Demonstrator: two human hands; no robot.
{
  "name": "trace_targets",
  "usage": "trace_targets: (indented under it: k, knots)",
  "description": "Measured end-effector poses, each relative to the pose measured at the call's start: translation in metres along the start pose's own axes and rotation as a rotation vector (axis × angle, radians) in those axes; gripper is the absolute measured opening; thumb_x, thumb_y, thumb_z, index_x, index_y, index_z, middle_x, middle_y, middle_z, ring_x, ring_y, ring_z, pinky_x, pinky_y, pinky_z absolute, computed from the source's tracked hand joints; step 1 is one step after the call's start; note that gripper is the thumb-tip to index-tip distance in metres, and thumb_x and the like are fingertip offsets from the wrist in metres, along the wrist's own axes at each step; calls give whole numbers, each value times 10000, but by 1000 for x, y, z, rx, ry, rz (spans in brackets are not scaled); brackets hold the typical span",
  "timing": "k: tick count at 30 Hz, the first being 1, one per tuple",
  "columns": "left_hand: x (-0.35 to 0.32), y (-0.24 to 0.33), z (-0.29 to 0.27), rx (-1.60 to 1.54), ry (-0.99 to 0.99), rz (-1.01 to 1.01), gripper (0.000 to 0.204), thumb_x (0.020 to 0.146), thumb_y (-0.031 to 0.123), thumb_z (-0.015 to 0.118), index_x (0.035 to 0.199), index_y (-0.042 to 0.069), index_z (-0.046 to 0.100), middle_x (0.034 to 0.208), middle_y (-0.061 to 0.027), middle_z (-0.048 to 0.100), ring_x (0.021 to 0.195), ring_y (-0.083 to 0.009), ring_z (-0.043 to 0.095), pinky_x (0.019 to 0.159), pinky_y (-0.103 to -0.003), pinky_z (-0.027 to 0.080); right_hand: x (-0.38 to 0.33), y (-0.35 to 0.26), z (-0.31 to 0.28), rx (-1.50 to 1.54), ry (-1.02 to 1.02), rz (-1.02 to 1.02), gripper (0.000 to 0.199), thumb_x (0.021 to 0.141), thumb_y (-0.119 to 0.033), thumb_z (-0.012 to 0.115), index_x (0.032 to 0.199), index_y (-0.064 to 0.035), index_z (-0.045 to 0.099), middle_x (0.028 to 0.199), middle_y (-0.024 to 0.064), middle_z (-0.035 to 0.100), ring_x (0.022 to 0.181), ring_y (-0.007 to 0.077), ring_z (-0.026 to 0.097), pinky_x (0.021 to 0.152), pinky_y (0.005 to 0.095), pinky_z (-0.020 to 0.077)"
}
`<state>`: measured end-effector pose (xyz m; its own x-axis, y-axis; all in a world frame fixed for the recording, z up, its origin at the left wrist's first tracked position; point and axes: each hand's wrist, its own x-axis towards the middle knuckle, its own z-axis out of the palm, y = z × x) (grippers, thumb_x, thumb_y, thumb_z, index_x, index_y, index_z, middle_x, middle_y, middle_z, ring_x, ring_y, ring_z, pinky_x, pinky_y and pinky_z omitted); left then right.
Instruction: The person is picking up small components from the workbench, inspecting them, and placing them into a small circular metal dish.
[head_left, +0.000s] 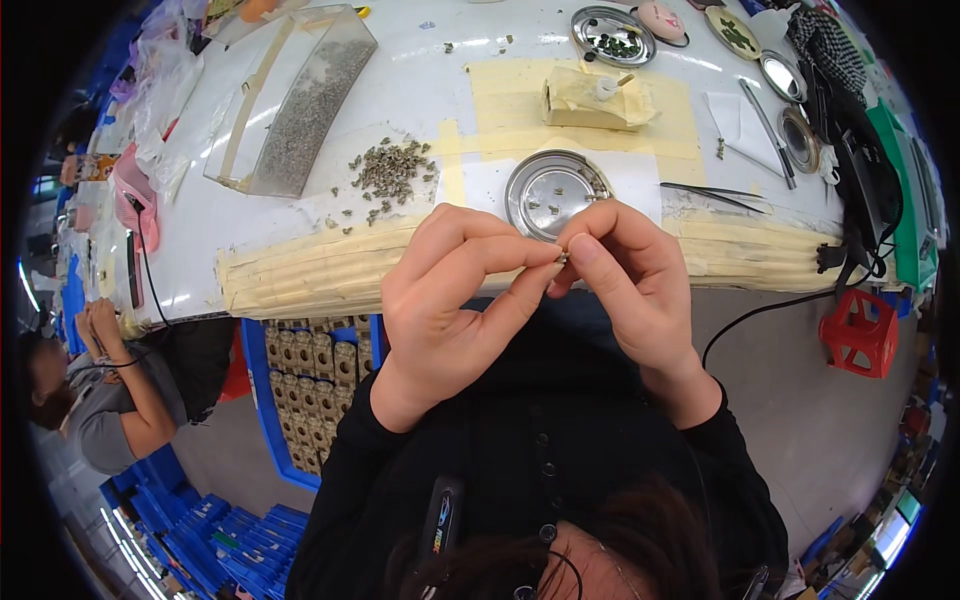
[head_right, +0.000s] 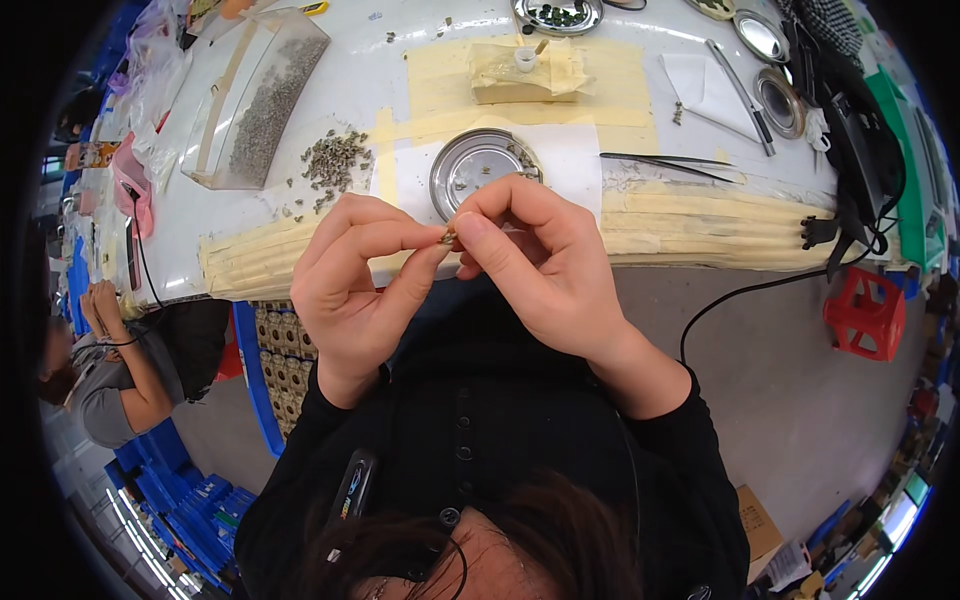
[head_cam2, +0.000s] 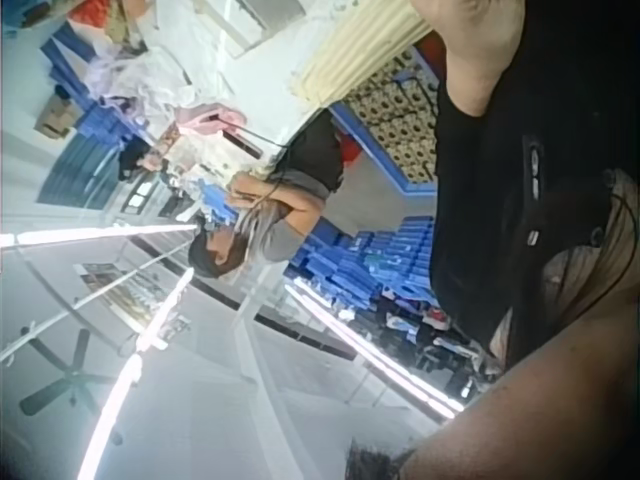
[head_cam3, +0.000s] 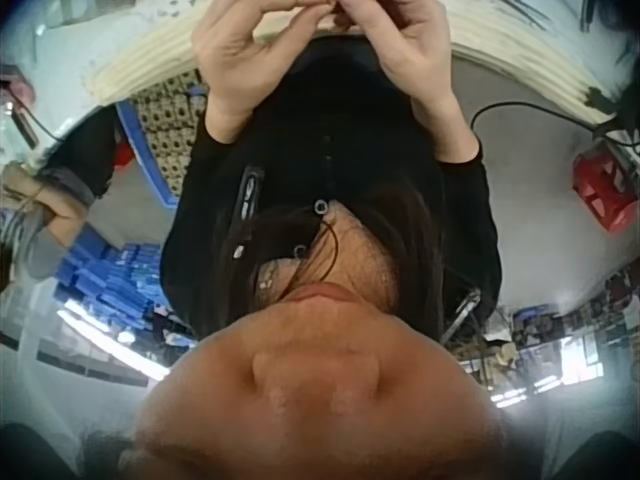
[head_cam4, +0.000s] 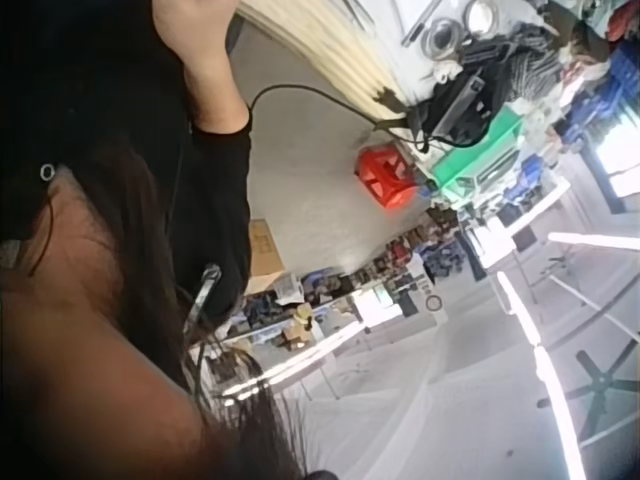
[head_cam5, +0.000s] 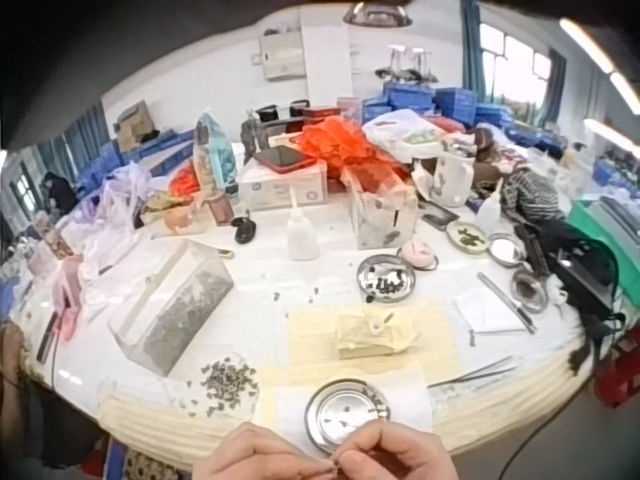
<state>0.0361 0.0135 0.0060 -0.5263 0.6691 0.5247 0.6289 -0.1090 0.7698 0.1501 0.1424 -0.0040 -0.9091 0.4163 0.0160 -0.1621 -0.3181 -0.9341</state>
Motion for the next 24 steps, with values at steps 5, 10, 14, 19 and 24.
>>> trace_targets:
  k: [5, 10, 14, 19, 24]
  knots:
    - [-3, 1, -3, -48, 1, -8, 194, 702, -43, 755, 878, 30, 715, 800, -65, 639, 719, -177, 604, 621, -264, 470, -3, 0, 3, 11, -26, 34, 151, 973, -132, 552, 957, 15, 582, 851, 42, 606, 758, 81, 578, 697, 237, 512]
    - [-5, 0, -5, -71, 26, 3, 180, 712, -50, 744, 877, 10, 702, 801, -73, 631, 727, -174, 592, 633, -262, 455, -5, -1, 8, 7, -11, 13, 156, 976, -121, 538, 980, 24, 593, 869, 54, 615, 758, 86, 589, 699, 241, 513]
    - [-2, -1, -7, 26, 74, 49, 192, 699, -40, 756, 871, 35, 715, 790, -61, 635, 699, -180, 589, 601, -269, 453, -7, -3, 13, -221, 83, -158, 177, 968, -82, 533, 1060, 44, 615, 930, 80, 642, 820, 109, 628, 723, 243, 529]
    - [0, -3, -8, -16, 127, 48, 193, 695, -45, 756, 866, 36, 714, 790, -57, 635, 690, -180, 580, 596, -275, 442, -9, -2, 15, -167, 26, -166, 234, 968, -44, 515, 1161, 54, 605, 1010, 116, 661, 908, 150, 654, 807, 278, 548]
    - [1, -4, -3, -31, 167, 91, 197, 695, -49, 754, 869, 32, 713, 790, -62, 640, 692, -182, 583, 597, -272, 433, -11, -3, 14, -34, -1, -99, 239, 978, -51, 503, 1167, 65, 593, 1008, 124, 664, 904, 157, 656, 836, 288, 541]
